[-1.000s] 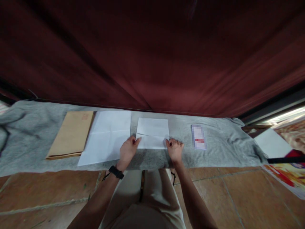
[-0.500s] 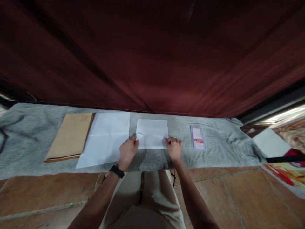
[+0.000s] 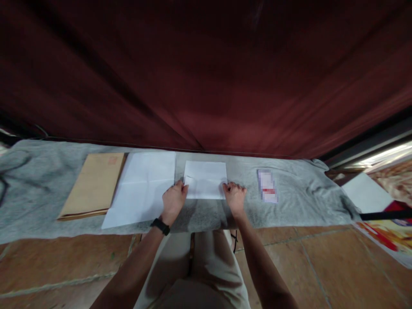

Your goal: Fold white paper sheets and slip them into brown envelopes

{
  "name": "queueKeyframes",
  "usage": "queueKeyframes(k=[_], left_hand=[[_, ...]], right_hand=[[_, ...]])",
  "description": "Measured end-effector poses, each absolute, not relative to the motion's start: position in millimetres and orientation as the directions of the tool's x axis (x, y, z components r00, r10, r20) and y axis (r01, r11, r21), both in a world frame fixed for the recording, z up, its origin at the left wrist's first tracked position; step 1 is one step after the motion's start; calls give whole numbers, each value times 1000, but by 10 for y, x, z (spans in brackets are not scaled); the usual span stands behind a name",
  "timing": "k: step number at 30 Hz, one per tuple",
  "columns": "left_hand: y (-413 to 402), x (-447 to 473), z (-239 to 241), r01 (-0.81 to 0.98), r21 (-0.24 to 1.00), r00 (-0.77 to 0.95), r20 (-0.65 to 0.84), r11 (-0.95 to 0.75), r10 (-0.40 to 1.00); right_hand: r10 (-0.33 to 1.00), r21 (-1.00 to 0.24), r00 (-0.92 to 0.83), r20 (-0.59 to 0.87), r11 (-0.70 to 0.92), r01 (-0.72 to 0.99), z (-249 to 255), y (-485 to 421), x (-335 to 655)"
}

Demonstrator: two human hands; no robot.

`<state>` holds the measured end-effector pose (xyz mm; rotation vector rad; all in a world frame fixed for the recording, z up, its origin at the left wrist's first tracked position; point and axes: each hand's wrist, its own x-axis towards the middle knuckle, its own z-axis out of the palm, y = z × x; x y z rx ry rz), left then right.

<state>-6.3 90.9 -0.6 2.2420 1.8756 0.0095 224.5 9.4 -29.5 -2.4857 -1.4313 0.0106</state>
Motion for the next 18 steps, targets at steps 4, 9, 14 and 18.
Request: queueKeyframes(k=[4,9,14,18], left_hand=[[944,-31,3,973,167,179,-107,-160,978],[996,4,37,974,172,170,-114,-149,979],[1064,27,37,975,169,165,-114,-145,980],[1145,57,29,978,151,161,-97,-145,982]], right_hand=[[840,-220,526,132,-492,842,-300,178,2266],[837,-207,527,145,-495,844,-308,263,2285],[845,-194,513,151,-484,854,-290,336,2303],[844,-181,513,159,-486,855,-267,396,2323]])
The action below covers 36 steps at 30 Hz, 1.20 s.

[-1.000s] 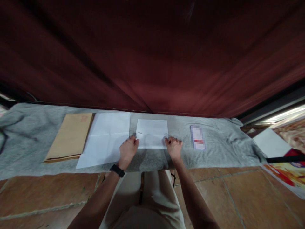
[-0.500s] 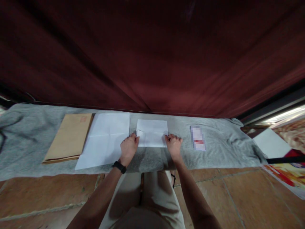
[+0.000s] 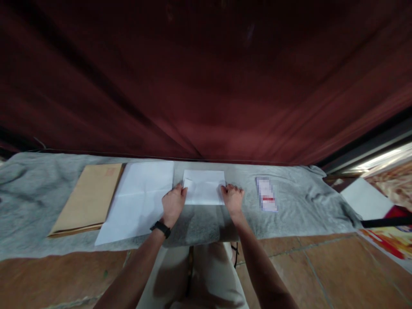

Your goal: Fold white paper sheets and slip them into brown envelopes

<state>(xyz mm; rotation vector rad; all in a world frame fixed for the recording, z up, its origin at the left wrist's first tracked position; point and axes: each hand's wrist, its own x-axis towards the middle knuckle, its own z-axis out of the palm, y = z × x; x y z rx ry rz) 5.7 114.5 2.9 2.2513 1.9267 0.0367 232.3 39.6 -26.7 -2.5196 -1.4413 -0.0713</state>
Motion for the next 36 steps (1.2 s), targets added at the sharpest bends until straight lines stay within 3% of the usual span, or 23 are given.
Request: queueKeyframes(k=[17,24,30,36], left_hand=[[1340,156,2,980,131,159,-64,-150,985],[1427,198,62,979,137,162,-77,-151,984],[1502,204,12,980,127,157,-34,-151,987],[1565,232,-38,981,118,160,-23,-156,987]], right_hand=[[844,-133,509,171,-492,860,-282,658,2410],[810,-193,516,279,-479,856,-266,622,2433],[842,-249,337,422,-250,936,-279,418,2207],[928,-249,93,362,0,968,-401,276,1946]])
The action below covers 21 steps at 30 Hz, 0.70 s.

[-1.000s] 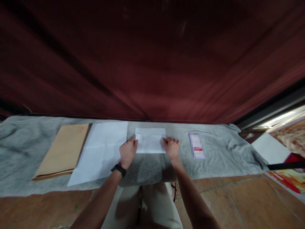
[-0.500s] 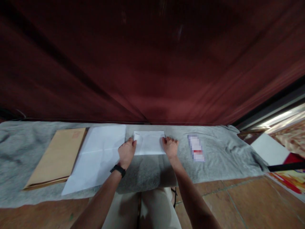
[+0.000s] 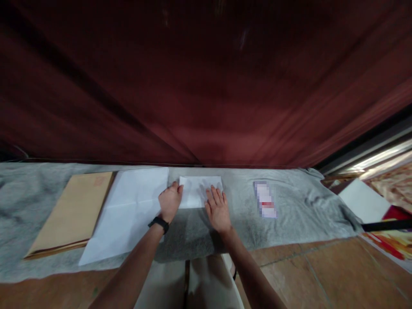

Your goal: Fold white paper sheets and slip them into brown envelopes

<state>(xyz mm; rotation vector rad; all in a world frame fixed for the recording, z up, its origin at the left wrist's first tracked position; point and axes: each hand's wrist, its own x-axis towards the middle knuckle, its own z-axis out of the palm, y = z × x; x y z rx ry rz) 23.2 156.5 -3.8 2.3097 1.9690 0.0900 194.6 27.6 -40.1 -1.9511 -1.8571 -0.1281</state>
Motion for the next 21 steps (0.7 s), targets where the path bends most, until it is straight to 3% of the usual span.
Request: queueKeyframes(k=[18,21], left_hand=[[1613,268,-22,977,129,174,-7,-172,985],[1520,267,31,973,155,161,61,-169,985]], right_hand=[[956,-271,88,280,-9,963,-468,193,1879],[955,-276,93,281,-12,961,-458,191,1874]])
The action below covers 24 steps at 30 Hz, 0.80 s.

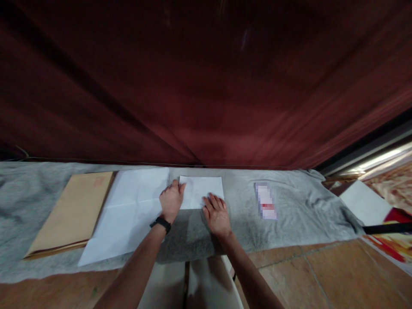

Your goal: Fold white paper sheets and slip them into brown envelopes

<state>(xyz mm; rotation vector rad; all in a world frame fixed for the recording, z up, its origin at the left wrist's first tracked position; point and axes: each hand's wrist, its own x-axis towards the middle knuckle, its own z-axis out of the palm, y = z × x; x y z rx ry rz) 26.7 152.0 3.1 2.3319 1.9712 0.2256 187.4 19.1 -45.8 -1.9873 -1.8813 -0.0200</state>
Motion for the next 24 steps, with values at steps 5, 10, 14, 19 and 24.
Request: queueKeyframes(k=[5,10,14,19,24], left_hand=[[1155,314,-123,839,168,457,298,-517,838],[947,382,-402,755,164,580,288,-636,762],[957,375,-454,759,125,605,230,-639,763],[953,363,-444,754,85,623,219,-651,751],[939,394,-480,779,118,583,226,-616,780]], right_hand=[[947,-308,110,303,-11,951,-429,193,1867],[923,-376,216,319,-86,923,-384,363,1837],[925,-372,193,326,-63,926,-386,652,1746],[943,-332,173,284,-72,941,-469,872,1667],[942,-258,178,283,-104,960,-566,813,1826]])
